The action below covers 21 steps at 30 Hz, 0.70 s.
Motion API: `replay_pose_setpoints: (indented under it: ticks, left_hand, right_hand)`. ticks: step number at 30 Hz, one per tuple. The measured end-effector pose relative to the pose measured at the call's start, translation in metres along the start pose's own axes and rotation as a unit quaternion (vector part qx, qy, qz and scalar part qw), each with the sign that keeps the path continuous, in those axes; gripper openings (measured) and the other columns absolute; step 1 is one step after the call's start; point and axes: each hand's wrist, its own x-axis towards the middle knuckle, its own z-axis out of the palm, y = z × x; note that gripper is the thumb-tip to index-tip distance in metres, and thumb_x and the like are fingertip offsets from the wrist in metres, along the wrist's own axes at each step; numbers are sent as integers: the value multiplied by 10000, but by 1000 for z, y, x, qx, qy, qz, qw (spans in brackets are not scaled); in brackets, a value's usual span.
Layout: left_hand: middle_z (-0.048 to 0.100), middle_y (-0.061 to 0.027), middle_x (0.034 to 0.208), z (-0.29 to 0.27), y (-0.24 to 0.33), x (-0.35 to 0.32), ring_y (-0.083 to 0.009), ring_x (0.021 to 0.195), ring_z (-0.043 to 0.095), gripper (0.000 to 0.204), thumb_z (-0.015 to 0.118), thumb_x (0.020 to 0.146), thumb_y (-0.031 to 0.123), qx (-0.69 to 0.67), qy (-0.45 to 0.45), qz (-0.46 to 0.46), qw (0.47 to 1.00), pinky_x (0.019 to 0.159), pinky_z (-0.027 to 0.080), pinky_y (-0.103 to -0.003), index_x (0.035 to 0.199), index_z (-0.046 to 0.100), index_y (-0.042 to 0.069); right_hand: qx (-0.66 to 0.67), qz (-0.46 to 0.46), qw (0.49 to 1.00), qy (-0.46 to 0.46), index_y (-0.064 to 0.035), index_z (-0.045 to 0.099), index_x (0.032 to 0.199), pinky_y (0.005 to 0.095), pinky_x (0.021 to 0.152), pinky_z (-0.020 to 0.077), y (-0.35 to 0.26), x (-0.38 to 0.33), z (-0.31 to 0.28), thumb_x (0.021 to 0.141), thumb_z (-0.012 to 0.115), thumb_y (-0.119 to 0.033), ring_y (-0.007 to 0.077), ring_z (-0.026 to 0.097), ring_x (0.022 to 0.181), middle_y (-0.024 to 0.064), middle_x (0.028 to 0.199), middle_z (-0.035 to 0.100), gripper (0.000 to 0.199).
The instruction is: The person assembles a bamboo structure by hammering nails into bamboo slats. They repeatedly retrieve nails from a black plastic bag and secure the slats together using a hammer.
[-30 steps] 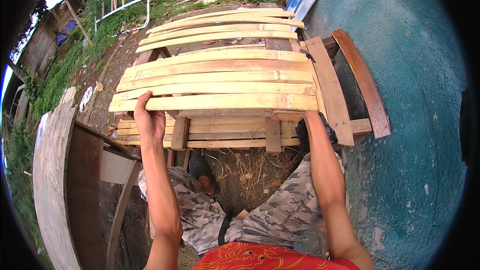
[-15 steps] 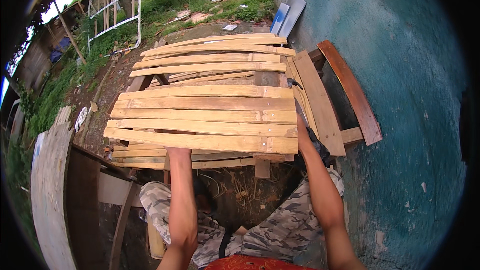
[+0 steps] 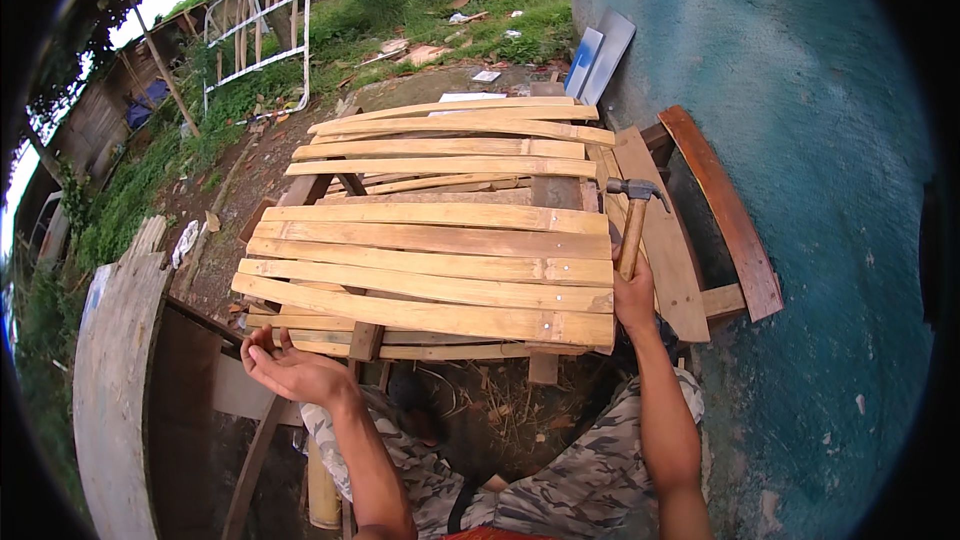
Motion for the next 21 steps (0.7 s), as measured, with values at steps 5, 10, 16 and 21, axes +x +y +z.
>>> replay_pose_setpoints:
  ticks: [5,10,16,21]
  left_hand:
    - [689,-98,1049,66,29,33,-172,991,645,202,582,1027,127,182,-498,124,839,920,500,-329,1165,641,-9]
    - [650,-158,1217,151,-22,28,-312,1093,624,306,626,989,251,299,-737,243,556,957,498,-412,1215,668,49]
    - [642,-167,1179,177,-64,22,-349,1130,607,347,598,1001,334,314,-751,262,518,985,479,-440,1188,676,53]
    - [677,-135,1080,188,-74,21,-337,1083,607,339,600,985,386,333,-749,237,523,959,479,-435,1070,712,78]
  right_hand:
    - [49,-8,999,6,-1,494,1101,355,884,582,7,2,-5,874,523,86,241,672,1049,206,1255,618,245]
    - [57,0,998,16,27,516,1158,364,853,600,12,6,-4,886,515,79,228,684,985,188,1217,629,277]
    - [62,28,997,34,43,537,1222,341,826,601,11,5,-5,901,533,29,208,693,954,161,1202,643,322]
    - [56,44,997,42,41,543,1219,319,793,590,8,4,-9,904,535,19,208,699,939,153,1188,649,316]
